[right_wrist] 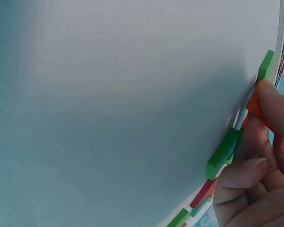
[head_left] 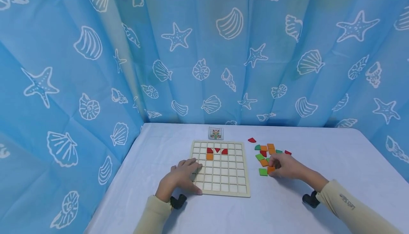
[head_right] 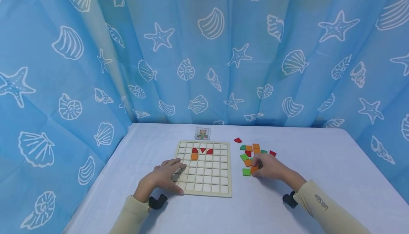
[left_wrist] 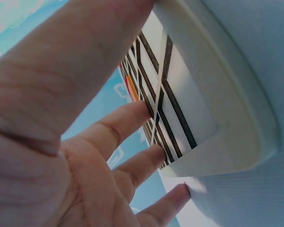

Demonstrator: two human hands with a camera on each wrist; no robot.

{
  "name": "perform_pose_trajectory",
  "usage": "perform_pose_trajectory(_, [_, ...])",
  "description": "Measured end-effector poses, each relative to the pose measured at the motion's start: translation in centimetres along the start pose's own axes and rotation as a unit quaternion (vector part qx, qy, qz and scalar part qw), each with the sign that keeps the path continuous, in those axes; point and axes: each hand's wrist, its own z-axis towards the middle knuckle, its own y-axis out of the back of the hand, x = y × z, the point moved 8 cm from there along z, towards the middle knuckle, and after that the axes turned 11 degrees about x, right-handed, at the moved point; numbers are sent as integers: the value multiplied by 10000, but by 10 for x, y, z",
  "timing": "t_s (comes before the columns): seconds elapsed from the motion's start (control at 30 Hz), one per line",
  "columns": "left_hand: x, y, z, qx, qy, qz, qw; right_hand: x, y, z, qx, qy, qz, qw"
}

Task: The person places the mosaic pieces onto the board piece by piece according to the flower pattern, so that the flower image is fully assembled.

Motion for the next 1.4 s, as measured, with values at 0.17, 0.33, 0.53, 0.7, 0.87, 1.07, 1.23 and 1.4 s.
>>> perform_pose_trajectory(0.17, [-1, 3, -1, -32, -3, 20, 10000, 8, 10, -2, -143, 237, -14, 9996])
perform_pose_trajectory(0.33, [-1, 3, -2, -18, -6, 7, 10000, 15, 21, -3, -340, 319, -6, 9989])
perform_pose_trajectory(0.53, [0, 0, -2, -18, -5, -71, 10000, 23, 21, 3, -372, 232, 43, 9990])
perform_pose_trajectory(0.7, [0, -2, -1, 70, -15, -98, 9999, 33, 24, 10, -419, 357, 13, 9985])
perform_pose_trajectory(0.87, [0, 0, -2, 52, 15, -77, 10000, 46, 28, 18, -505, 421, 170, 9977])
perform_pose_trajectory(1.07, [-1, -1, -1, 74, 23, -96, 9999, 58, 27, 26, -424, 632, 471, 9960])
perform_pose_trajectory(1.23, [0, 0, 0, -6, 24, 61, 10000, 61, 24, 31, -283, 646, 615, 9956])
perform_pose_trajectory(1.4, [1, 0, 0, -12, 12, 127, 9999, 63, 23, 36, -189, 616, 874, 9941])
